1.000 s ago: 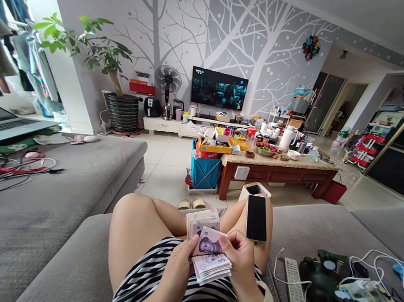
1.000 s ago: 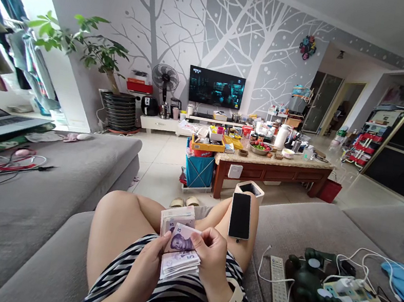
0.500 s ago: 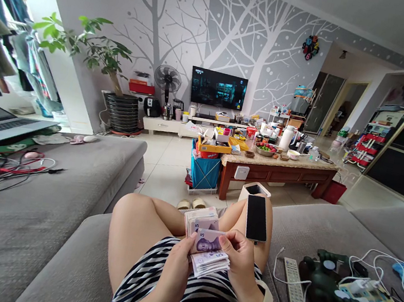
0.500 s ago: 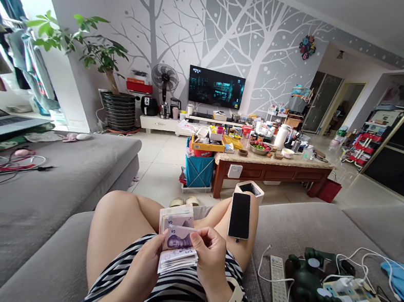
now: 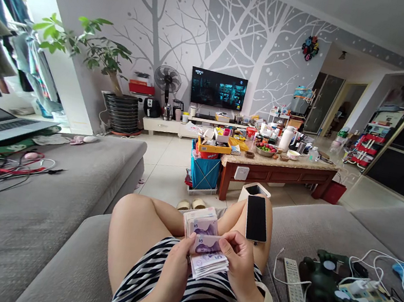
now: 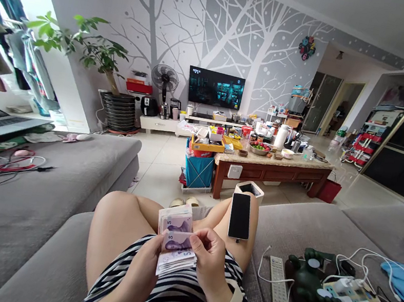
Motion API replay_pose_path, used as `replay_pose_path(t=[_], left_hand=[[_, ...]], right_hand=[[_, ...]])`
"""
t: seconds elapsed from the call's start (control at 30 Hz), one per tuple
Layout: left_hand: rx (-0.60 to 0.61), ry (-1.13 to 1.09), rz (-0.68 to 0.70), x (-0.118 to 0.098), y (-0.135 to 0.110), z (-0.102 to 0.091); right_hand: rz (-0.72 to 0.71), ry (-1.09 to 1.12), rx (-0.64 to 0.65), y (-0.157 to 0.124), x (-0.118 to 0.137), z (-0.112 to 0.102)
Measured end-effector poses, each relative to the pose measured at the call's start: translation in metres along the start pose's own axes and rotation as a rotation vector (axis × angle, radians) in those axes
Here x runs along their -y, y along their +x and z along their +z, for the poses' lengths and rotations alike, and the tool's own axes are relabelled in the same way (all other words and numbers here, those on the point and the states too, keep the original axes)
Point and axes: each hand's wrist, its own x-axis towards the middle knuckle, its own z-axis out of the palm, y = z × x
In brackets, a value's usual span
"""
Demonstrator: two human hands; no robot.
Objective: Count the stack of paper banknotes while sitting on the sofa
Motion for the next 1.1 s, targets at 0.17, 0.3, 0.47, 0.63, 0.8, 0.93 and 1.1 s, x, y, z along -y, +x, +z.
replay_pose_path(t=[0.17,0.3,0.47,0.63,0.8,0.93,1.1], left_hand=[[0.005,0.0,-0.009,-0.0012,-0.0011,0.001],[0.028,-0.016,-0.014,-0.0019,-0.0017,0.0003],[0.026,-0.043,-0.003,-0.0011,-0.0013,-0.0003],[0.019,-0.054,-0.019,0.0001,-0.002,0.0008],[0.075,-0.092,-0.067,0.0036,-0.0004,-0.0012],[0.084,-0.089,-0.063,0.0073,0.0022,-0.004],[0.085,-0.067,-0.052,0.0068,0.001,-0.0036]], right_hand=[[-0.024,-0.047,0.042,-0.0025,0.0,-0.002],[-0.034,-0.05,0.059,-0.0034,-0.0001,-0.0024],[-0.044,-0.01,0.074,-0.0046,0.0016,-0.0013],[0.008,-0.037,0.072,-0.0037,-0.001,-0.0021],[0.084,-0.039,-0.02,0.0008,-0.0061,-0.0016],[0.112,-0.03,-0.021,0.0033,-0.0079,-0.0017],[0.106,-0.071,-0.007,0.0027,-0.0041,-0.001]])
